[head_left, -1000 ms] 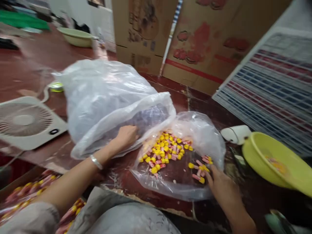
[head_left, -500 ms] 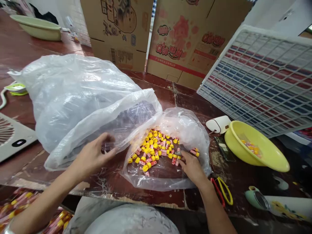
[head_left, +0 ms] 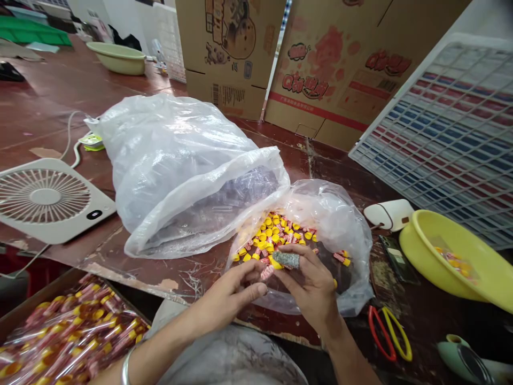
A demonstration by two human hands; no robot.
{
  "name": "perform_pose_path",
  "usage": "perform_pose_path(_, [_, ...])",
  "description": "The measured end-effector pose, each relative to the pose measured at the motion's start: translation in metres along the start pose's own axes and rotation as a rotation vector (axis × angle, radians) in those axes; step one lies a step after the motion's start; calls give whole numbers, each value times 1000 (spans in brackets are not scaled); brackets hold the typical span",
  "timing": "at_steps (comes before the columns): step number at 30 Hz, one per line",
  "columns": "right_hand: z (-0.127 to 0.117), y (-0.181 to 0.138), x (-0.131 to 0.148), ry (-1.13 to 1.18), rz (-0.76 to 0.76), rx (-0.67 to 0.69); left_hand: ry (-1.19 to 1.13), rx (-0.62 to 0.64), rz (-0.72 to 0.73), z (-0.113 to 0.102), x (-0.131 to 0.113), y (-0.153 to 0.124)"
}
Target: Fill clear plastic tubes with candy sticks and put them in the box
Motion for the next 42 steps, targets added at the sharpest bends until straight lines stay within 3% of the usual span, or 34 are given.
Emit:
perform_pose_path(3, [6, -1, 6, -42, -75, 177, -112, 4, 25, 5, -6, 0])
perform_pose_path(5, [14, -6, 9, -102, -143, 220, -178, -12, 32, 7, -10, 0])
perform_pose_path(10, [44, -31, 13, -211, -294, -37, -290, -50, -30, 16, -1, -7])
perform_pose_path(12, [52, -40, 11, -221, -310, -58, -303, -53, -72, 20, 9, -12])
perform_pose_path(17, [43, -33, -10, -257, -137, 222, -216, -50, -138, 8, 15, -23])
perform_pose_path(19, [28, -20, -29, -364, -16, 166, -13, -87, -105, -13, 2, -21])
perform_pose_path(22, [15, -4, -58, -599, 66, 55, 557, -246, 38, -58, -27, -6])
perform_pose_path(25, [23, 3, -75, -731, 31, 150, 1037, -347, 103, -97, -47, 25])
perform_pose_path(30, [36, 3, -78, -775, 3, 130, 1464, -211, 80, -123, -35, 96])
perform_pose_path(33, [35, 1, -80, -742, 1, 89, 1479, -182, 74, -126, -26, 128])
perform_pose_path(36, [31, -2, -85, -715, 5, 72, 1451, -198, 93, -125, -26, 132])
perform_pose_path(39, [27, -5, -91, -657, 33, 64, 1378, -268, 137, -123, -35, 107])
perform_pose_path(42, [25, -3, -94, -598, 75, 77, 1069, -351, 188, -119, -45, 66])
Point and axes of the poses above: each hand's wrist, its own y-axis towards the middle knuckle, its own z-axis out of the palm, x = y × z, the point moved 3 cm from there along y, towards the middle knuckle, and after that the axes turned 13 degrees about z, right-handed, at the moved point
